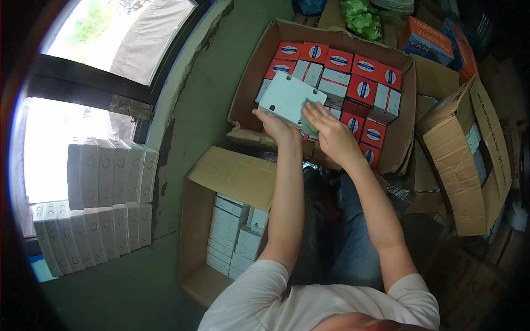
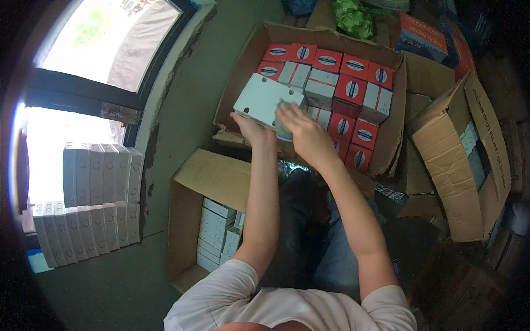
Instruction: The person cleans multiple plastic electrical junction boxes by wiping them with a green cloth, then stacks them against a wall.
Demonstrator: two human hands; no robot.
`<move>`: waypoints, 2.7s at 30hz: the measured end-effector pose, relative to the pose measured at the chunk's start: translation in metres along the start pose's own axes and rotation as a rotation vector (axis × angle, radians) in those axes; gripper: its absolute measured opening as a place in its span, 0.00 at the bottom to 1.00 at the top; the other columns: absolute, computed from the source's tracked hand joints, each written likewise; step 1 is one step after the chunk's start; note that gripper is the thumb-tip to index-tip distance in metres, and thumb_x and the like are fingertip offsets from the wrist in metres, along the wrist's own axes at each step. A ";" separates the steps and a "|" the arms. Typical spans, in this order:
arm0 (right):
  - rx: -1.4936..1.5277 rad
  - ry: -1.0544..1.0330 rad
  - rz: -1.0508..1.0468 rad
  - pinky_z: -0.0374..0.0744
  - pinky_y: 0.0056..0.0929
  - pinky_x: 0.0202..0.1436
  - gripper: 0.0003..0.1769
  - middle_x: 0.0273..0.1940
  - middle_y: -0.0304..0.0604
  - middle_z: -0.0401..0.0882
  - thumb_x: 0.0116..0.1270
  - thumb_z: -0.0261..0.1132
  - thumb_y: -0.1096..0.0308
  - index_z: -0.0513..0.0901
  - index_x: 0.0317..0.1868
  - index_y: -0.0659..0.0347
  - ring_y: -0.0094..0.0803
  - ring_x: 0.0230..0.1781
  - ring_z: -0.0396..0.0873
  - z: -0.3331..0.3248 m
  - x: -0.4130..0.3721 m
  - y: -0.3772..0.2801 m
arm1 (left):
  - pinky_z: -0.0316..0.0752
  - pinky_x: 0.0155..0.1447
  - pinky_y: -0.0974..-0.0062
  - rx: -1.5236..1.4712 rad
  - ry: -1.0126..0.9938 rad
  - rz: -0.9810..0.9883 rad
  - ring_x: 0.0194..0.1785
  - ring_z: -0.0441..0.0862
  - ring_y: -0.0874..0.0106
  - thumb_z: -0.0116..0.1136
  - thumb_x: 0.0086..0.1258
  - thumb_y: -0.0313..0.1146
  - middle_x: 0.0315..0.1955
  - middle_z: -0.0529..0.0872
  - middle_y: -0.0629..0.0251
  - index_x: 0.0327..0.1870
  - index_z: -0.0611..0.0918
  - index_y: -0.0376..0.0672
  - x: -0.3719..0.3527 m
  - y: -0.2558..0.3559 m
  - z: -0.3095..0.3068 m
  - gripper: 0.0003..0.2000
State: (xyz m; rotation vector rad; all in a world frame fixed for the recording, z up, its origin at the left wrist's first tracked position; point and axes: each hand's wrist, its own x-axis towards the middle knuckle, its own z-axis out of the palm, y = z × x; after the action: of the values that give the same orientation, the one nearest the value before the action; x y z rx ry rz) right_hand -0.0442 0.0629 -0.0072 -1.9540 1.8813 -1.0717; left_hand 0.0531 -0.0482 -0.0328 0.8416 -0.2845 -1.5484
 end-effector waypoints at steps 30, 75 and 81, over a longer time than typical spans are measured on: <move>-0.120 -0.062 -0.063 0.66 0.41 0.74 0.35 0.70 0.45 0.66 0.59 0.50 0.87 0.69 0.69 0.59 0.44 0.72 0.63 -0.012 0.003 0.027 | 0.74 0.62 0.60 0.211 -0.008 -0.098 0.60 0.77 0.59 0.25 0.81 0.54 0.58 0.79 0.57 0.64 0.71 0.37 0.001 0.006 0.001 0.30; 0.029 -0.070 0.019 0.71 0.39 0.71 0.38 0.74 0.44 0.58 0.59 0.46 0.85 0.64 0.73 0.56 0.42 0.71 0.65 -0.008 0.008 0.023 | 0.75 0.55 0.66 0.414 -0.077 -0.225 0.51 0.81 0.65 0.31 0.80 0.57 0.48 0.83 0.56 0.54 0.77 0.35 -0.019 -0.022 0.012 0.31; -0.087 -0.011 0.253 0.72 0.40 0.70 0.37 0.73 0.45 0.60 0.60 0.49 0.85 0.64 0.73 0.58 0.41 0.71 0.64 -0.020 0.009 0.034 | 0.75 0.52 0.67 0.509 -0.072 -0.283 0.48 0.81 0.66 0.32 0.80 0.58 0.45 0.83 0.59 0.52 0.78 0.34 -0.022 -0.017 0.017 0.31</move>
State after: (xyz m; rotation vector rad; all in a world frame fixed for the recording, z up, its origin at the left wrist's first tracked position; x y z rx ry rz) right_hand -0.0838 0.0555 -0.0113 -1.6995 2.1315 -0.9184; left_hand 0.0278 -0.0292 -0.0243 1.2648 -0.6534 -1.8032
